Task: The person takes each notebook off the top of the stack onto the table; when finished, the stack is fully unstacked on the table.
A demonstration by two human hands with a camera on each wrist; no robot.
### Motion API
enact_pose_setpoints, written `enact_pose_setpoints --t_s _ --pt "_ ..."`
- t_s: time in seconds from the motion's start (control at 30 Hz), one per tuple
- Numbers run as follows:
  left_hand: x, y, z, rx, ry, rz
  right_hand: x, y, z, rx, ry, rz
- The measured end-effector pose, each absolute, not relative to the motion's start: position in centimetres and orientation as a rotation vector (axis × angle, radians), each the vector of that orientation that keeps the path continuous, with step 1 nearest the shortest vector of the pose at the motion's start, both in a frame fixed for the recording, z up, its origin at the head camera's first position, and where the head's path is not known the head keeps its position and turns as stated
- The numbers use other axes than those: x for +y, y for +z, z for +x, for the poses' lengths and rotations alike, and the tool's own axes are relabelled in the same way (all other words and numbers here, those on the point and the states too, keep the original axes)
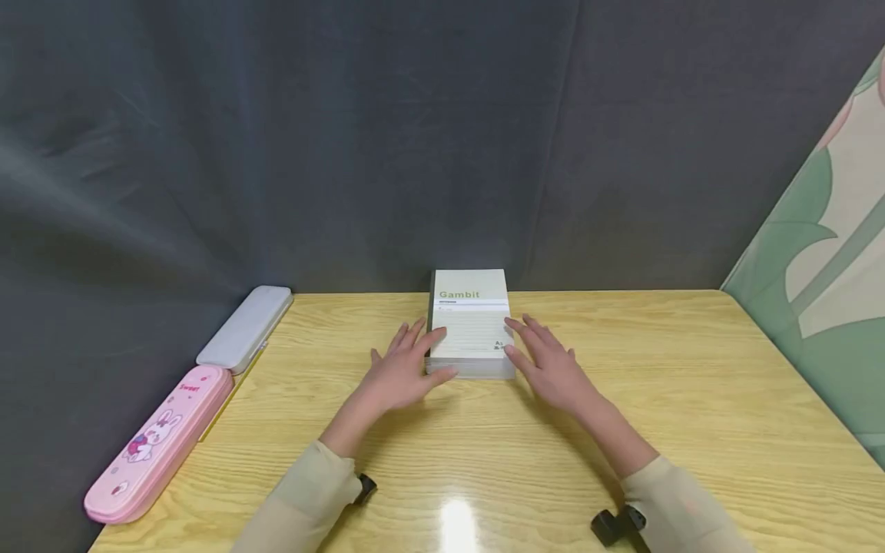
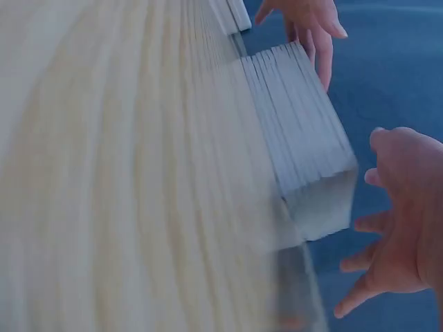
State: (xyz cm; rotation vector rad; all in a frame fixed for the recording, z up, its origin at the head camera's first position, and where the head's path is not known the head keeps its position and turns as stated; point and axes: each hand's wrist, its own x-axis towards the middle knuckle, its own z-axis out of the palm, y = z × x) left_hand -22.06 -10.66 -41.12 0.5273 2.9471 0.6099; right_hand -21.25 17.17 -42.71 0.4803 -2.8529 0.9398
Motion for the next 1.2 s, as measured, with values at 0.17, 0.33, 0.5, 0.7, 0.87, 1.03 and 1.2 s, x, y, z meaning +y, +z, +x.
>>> enact_pose_setpoints --t_s 0.17,0.33,0.5,0.7,0.87,1.03,1.2 --pt "-10.4 -41.6 -23.3 2.901 0.706 0.516 16.6 -43.5 -22.3 -2.827 1.125 0.514" --pt "-9.9 -41.9 -24.4 2.892 0.842 0.503 16.2 -43.5 -23.0 -2.81 1.252 0.463" --pt "-9.9 -41.9 -25.0 2.821 1.054 0.462 16.1 -43.6 -23.7 -2.782 1.376 0.422" --pt "-9.8 -42.4 -25.6 2.78 1.294 0.41 15.9 -44.0 -24.6 -2.727 1.577 0.245" --pt "-9.6 -42.7 -25.9 2.775 1.439 0.328 15.4 -44.8 -25.2 -2.624 1.614 0.221" --pt "-9.5 -42.9 -26.0 2.789 1.502 0.294 15.2 -45.3 -25.3 -2.559 1.641 0.241" --pt "-9.4 -43.0 -26.0 2.789 1.534 0.291 15.2 -45.3 -25.1 -2.547 1.64 0.262"
